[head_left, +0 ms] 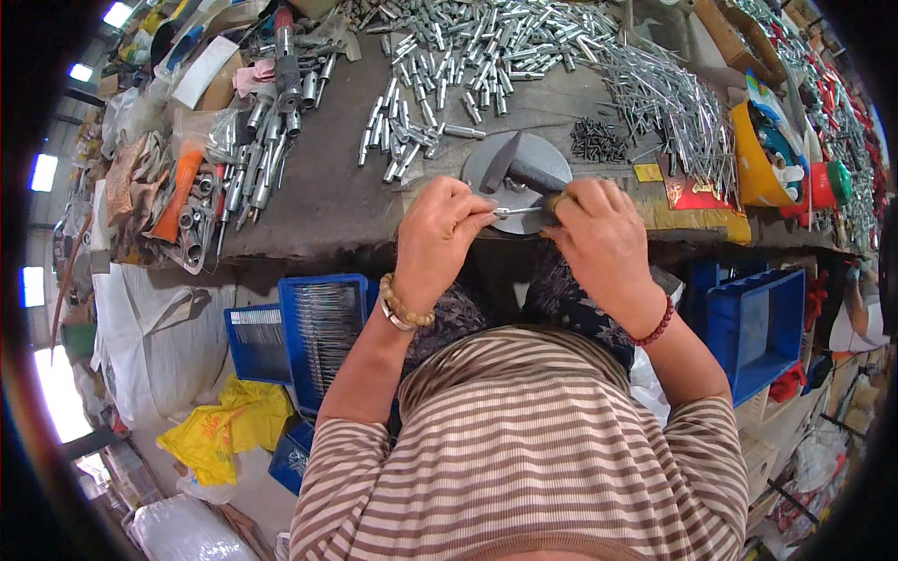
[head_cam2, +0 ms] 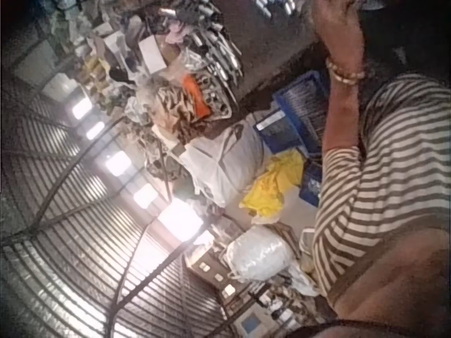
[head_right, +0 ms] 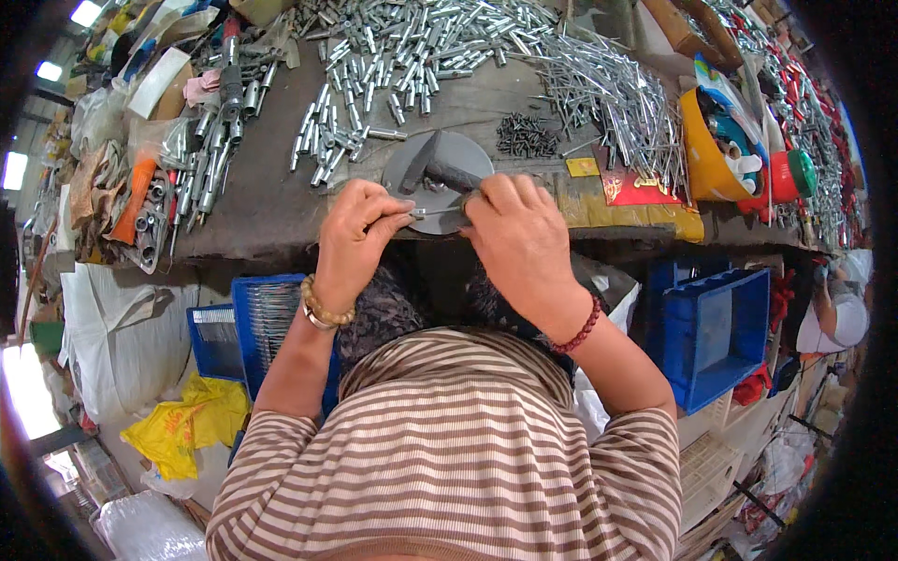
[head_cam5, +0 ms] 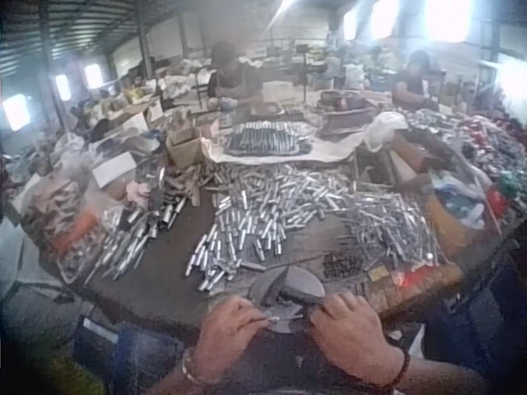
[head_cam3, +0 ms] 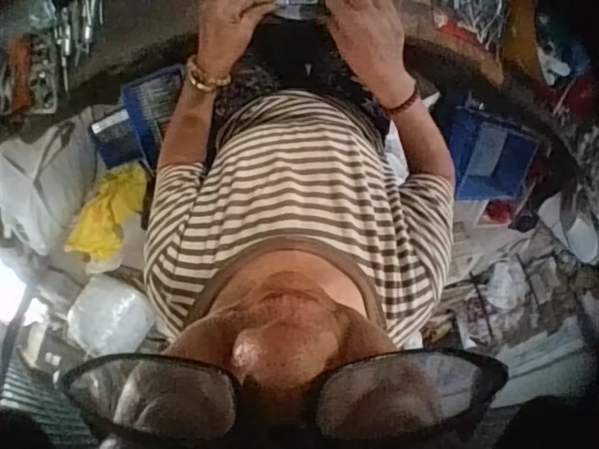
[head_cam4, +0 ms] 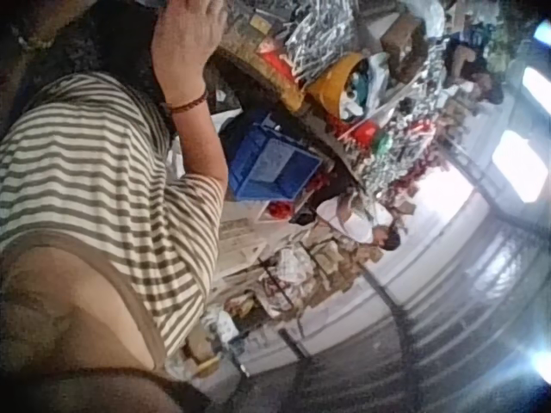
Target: The person assembles metal parts by inserting rods into metal tubes, tapping them with a small hammer against a metal disc, and placing the assembled pieces into a blue tray.
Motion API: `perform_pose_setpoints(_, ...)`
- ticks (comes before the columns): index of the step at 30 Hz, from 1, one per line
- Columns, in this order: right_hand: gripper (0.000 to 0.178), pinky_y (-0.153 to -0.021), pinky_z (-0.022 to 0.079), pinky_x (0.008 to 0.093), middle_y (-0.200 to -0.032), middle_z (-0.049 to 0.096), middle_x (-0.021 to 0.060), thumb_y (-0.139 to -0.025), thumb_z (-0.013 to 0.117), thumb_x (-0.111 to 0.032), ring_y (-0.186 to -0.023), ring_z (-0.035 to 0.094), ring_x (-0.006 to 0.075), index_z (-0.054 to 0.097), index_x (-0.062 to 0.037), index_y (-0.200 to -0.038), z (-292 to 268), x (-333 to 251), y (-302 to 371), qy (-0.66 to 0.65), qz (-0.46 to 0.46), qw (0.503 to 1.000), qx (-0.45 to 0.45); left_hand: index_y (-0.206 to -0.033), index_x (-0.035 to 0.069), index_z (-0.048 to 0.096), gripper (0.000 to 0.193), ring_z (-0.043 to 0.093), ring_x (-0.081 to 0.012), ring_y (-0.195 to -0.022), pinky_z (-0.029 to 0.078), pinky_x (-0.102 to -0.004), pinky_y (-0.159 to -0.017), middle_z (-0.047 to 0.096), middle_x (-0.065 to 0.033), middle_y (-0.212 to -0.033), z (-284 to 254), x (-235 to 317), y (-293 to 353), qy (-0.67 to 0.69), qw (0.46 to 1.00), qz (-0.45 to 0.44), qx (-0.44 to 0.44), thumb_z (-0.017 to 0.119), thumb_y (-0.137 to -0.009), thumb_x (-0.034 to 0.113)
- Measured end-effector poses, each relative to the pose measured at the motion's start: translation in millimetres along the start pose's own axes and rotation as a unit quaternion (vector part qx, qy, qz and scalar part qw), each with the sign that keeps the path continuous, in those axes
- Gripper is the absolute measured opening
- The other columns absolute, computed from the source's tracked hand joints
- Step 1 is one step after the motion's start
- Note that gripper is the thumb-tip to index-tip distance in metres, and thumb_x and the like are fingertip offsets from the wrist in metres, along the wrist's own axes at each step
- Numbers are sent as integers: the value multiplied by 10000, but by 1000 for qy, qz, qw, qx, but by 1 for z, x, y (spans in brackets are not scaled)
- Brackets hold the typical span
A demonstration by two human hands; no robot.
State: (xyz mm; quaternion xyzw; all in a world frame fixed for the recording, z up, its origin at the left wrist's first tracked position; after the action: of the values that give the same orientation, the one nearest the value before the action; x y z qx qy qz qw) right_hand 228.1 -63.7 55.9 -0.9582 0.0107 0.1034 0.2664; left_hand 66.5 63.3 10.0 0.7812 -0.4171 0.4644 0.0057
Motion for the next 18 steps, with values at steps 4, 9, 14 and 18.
perform_pose_setpoints(4, 168, -722, 538, 437, -890, 653, 98, -801, 770, -114, -856, 675, 321, 667, -85, -930, 13, -10, 14, -12, 72, 994, -86, -1027, 49, 788, 197, 646, -245, -876, 505, -346, -753, 641, -71, -936, -2, 0, 3, 2, 1000, -2, -11, 808, -832, 25)
perform_pose_setpoints(9, 171, -638, 509, 460, -757, 664, 123, -856, 762, -130, -703, 663, 326, 641, -15, -898, 20, -11, 24, -164, 173, 955, -174, -1260, 74, 733, 319, 663, -190, -825, 524, -319, -723, 696, -74, -994, -4, 5, 29, 57, 991, -57, 110, 749, -942, 58)
perform_pose_setpoints(14, 243, -560, 440, 401, -664, 627, 144, -913, 741, -144, -552, 533, 226, 589, 41, -870, 40, -12, 42, -388, 315, 831, -243, -1550, 84, 467, 520, 647, -85, -768, 534, -236, -632, 728, -58, -1031, 19, 0, 50, 269, 929, -247, 52, 630, -1056, 87)
perform_pose_setpoints(18, 209, -556, 413, 362, -669, 606, 139, -910, 743, -129, -583, 483, 167, 610, 33, -911, 51, -23, 53, -455, 353, 781, -243, -1591, 31, 344, 590, 661, -91, -822, 536, -216, -642, 761, -123, -1063, 27, -3, 55, 381, 872, -304, 34, 606, -1069, 114)
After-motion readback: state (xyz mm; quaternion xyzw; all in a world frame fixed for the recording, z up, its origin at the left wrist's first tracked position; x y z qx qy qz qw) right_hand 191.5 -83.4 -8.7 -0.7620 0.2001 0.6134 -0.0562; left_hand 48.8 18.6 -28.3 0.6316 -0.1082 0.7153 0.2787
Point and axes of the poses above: each hand's wrist, its own y-axis away from the middle knuckle, its own z-axis out of the palm, x = y × z, the point moved 5 cm from there along -y, towards the middle knuckle
